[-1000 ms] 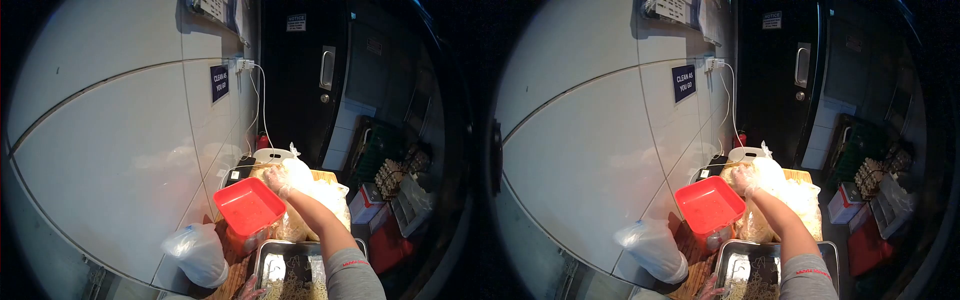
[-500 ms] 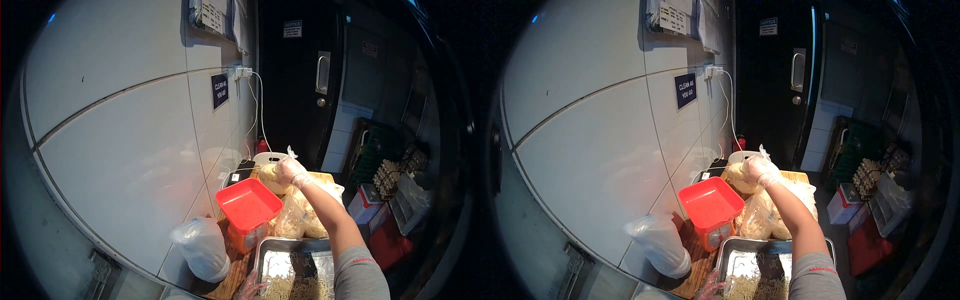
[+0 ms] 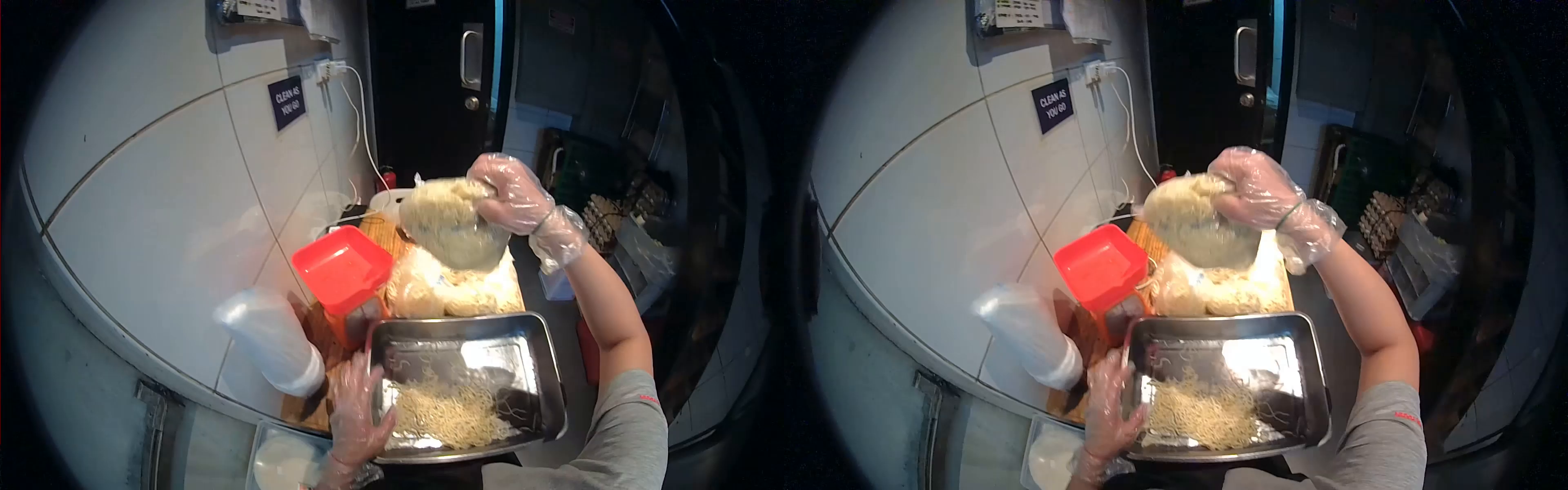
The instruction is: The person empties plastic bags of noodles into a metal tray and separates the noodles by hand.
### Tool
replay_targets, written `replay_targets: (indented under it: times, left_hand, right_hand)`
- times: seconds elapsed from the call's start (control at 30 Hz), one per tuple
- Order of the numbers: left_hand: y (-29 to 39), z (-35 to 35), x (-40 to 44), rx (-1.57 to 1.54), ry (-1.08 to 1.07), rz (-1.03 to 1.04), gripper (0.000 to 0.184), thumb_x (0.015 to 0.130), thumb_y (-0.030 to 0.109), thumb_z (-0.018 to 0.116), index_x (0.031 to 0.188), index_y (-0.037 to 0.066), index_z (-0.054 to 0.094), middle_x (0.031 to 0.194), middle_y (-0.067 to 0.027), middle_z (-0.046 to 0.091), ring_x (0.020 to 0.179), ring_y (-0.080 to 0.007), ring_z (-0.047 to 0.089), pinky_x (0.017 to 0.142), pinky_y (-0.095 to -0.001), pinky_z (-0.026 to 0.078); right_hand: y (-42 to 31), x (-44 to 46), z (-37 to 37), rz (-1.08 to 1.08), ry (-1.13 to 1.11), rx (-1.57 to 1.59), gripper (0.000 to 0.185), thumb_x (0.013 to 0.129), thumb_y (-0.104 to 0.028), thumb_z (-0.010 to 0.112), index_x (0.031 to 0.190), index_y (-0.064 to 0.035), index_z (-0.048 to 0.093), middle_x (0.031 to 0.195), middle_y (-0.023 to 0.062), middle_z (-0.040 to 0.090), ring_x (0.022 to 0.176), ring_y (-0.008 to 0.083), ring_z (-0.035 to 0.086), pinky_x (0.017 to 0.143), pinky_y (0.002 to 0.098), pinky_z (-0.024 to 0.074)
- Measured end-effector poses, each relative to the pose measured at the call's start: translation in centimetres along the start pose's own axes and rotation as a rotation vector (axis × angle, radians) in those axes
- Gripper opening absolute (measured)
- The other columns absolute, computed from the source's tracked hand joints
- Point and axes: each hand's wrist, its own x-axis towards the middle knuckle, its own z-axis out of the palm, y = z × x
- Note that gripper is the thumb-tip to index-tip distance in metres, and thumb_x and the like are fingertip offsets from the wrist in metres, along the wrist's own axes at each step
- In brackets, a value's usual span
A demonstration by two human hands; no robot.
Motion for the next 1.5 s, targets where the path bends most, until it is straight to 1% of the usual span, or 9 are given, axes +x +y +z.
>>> replay_targets:
  times: [0.3,0.5,0.63,0.87,0.97,1.07,1.27,1.37,1.5]
  left_hand:
    - [5.8,4.6,5.3,-0.023,-0.220,0.262,0.098,0.079,0.043,0.077,0.152,0.001,0.025,0.155,-0.0307,0.022,0.143,-0.0494,0.023,0.117,-0.0537,0.022]
    - [2.7,9.2,5.5,0.066,-0.347,0.319,0.086,0.084,0.031,0.074,0.150,0.001,0.028,0.153,-0.0307,0.026,0.143,-0.0465,0.027,0.118,-0.0505,0.023]
    - [3.0,8.4,9.0,0.071,-0.553,0.109,0.090,0.084,0.041,0.073,0.150,-0.001,0.027,0.153,-0.0280,0.029,0.144,-0.0422,0.028,0.117,-0.0475,0.026]
    - [4.4,8.9,11.2,0.198,-0.611,0.079,0.129,0.061,0.055,0.087,0.152,-0.002,0.016,0.154,-0.0277,0.030,0.143,-0.0402,0.030,0.117,-0.0438,0.028]
    - [2.0,9.4,6.5,-0.033,-0.383,-0.107,0.107,0.070,0.046,0.085,0.148,-0.002,0.029,0.139,-0.0268,0.050,0.132,-0.0402,0.047,0.108,-0.0447,0.039]
    - [2.9,7.9,5.7,-0.043,-0.655,-0.325,0.078,0.079,0.035,0.079,0.138,-0.002,0.043,0.114,-0.0214,0.066,0.115,-0.0388,0.060,0.094,-0.0471,0.046]
    - [-3.6,11.2,4.1,-0.452,-0.917,-0.513,0.040,0.087,0.014,0.066,0.123,0.000,0.055,0.110,-0.0216,0.063,0.095,-0.0417,0.062,0.083,-0.0430,0.050]
    - [-1.1,9.0,4.4,-0.362,-0.473,0.344,0.036,0.093,0.022,0.059,0.122,0.001,0.056,0.109,-0.0203,0.064,0.093,-0.0377,0.063,0.083,-0.0415,0.050]
    - [2.3,9.1,7.5,-0.737,-0.522,-0.110,0.038,0.099,0.029,0.052,0.125,0.001,0.057,0.113,-0.0128,0.064,0.100,-0.0244,0.062,0.088,-0.0355,0.049]
  right_hand:
    - [1.7,-15.5,12.5,0.310,-0.887,0.511,0.029,0.088,-0.023,0.063,0.107,-0.0010,0.066,0.094,0.0075,0.067,0.087,0.0174,0.062,0.079,0.0335,0.0514]
    - [4.4,-19.6,13.8,0.190,-0.280,0.342,0.035,0.091,-0.029,0.057,0.113,-0.0022,0.063,0.103,0.0206,0.067,0.099,0.0373,0.064,0.087,0.0439,0.0499]
    - [0.8,-22.2,8.1,0.416,-0.629,0.303,0.056,0.089,-0.032,0.064,0.134,-0.0026,0.049,0.118,0.0261,0.060,0.111,0.0401,0.059,0.096,0.0450,0.0479]
    - [-0.3,-29.0,11.7,0.340,-0.412,0.265,0.099,0.075,-0.022,0.081,0.151,-0.0025,0.021,0.148,0.0272,0.032,0.137,0.0438,0.037,0.113,0.0442,0.0372]
    - [0.6,-29.5,13.0,0.358,-0.381,0.323,0.097,0.077,-0.021,0.080,0.150,-0.0024,0.020,0.147,0.0279,0.033,0.137,0.0445,0.036,0.113,0.0450,0.0363]
    - [1.3,-29.6,13.5,0.315,-0.334,0.325,0.094,0.078,-0.020,0.079,0.150,-0.0033,0.021,0.146,0.0275,0.034,0.136,0.0446,0.037,0.112,0.0451,0.0370]
    - [1.6,-28.6,12.1,0.371,-0.396,0.460,0.090,0.081,-0.021,0.077,0.151,-0.0048,0.022,0.146,0.0259,0.036,0.137,0.0426,0.038,0.113,0.0441,0.0355]
    - [3.2,-28.8,11.1,0.406,-0.432,0.508,0.085,0.081,-0.020,0.076,0.149,-0.0032,0.027,0.147,0.0250,0.039,0.138,0.0407,0.038,0.115,0.0433,0.0324]
    - [2.2,-29.0,9.5,0.475,-0.375,0.435,0.080,0.082,-0.023,0.075,0.147,-0.0027,0.034,0.148,0.0248,0.041,0.141,0.0375,0.035,0.117,0.0423,0.0292]
